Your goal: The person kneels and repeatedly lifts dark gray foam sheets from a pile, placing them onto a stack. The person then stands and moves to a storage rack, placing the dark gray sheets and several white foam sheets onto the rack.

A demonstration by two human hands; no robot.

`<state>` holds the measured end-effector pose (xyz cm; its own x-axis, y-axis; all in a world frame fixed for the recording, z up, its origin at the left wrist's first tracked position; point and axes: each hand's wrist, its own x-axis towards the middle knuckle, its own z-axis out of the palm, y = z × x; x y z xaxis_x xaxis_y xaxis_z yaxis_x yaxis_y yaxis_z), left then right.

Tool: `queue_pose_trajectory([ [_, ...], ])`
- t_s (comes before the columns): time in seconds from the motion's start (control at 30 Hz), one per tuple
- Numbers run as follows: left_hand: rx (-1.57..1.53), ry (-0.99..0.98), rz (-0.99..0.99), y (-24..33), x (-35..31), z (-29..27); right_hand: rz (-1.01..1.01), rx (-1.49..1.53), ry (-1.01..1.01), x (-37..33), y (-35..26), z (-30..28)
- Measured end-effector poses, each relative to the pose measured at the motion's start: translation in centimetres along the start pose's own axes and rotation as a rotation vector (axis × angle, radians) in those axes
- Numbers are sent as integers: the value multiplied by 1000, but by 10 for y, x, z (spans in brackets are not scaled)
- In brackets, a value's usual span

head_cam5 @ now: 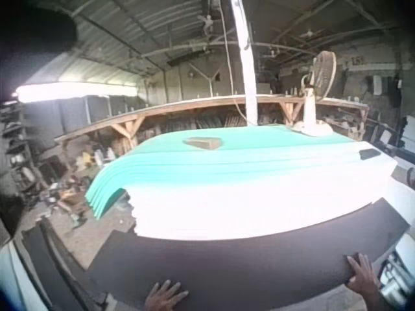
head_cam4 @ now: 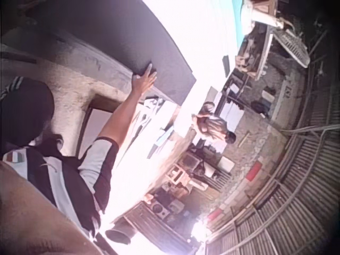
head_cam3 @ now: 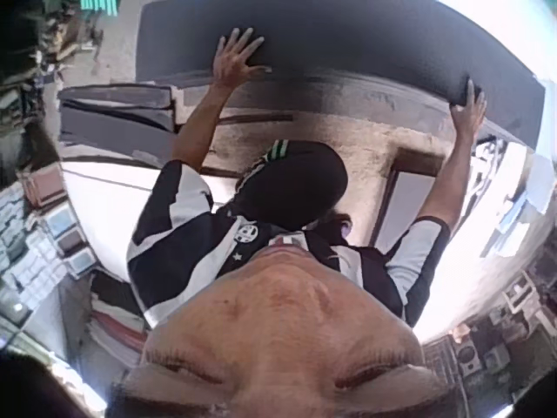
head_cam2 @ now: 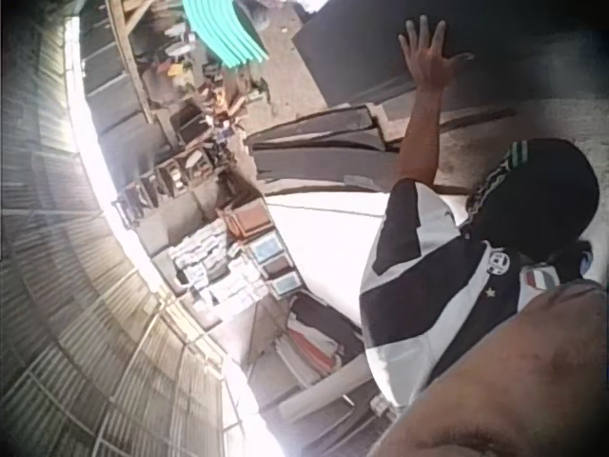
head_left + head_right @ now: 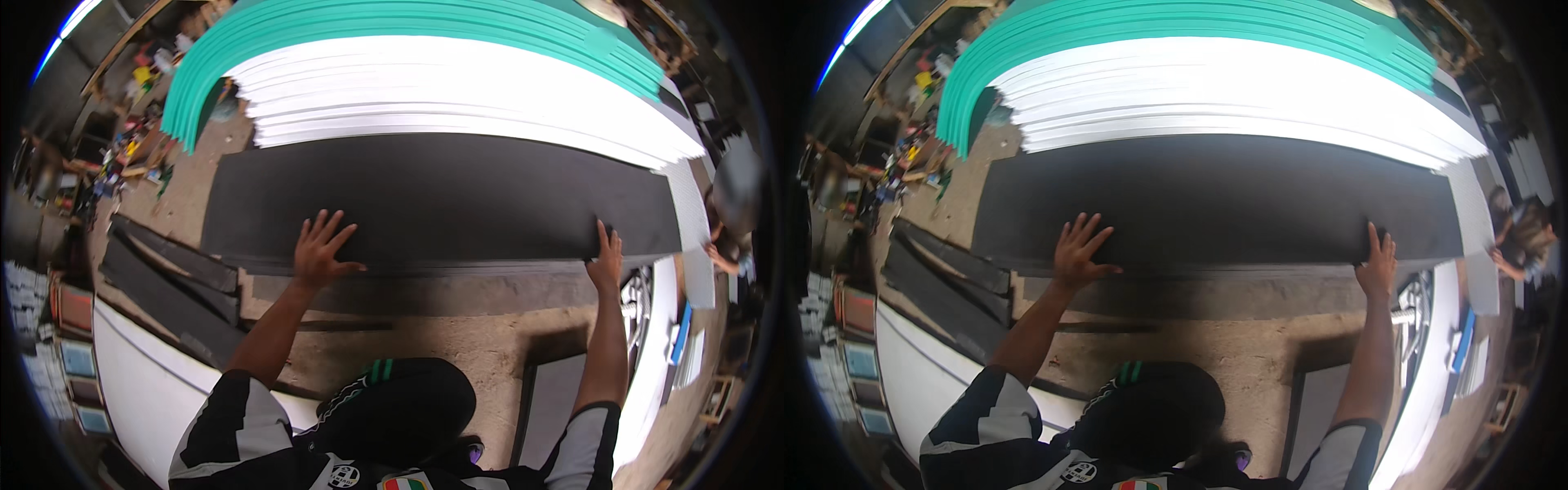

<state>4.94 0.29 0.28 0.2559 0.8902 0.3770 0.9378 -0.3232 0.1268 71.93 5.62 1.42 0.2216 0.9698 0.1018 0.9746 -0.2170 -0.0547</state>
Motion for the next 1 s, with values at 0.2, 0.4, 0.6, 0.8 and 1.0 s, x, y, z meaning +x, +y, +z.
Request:
queue_pose_trajectory([
  [0.2,17,51,-23,-12,-16,6,-203,-60,4,-23,-16,-1],
  [0.4,84,55,-13,-8,-12,10,-115,-87,-26,-20,-30,-6],
  [0.6,71,-32,-41,8,8,-4,-34,-50,-134,-25,-58,-32],
  [0.8,-142,-58,244,117,78,0,8,-119,-261,-71,-56,-61],
  [1.0,-240,-254,724,301,133,1,9,-166,-252,-143,-13,-88],
])
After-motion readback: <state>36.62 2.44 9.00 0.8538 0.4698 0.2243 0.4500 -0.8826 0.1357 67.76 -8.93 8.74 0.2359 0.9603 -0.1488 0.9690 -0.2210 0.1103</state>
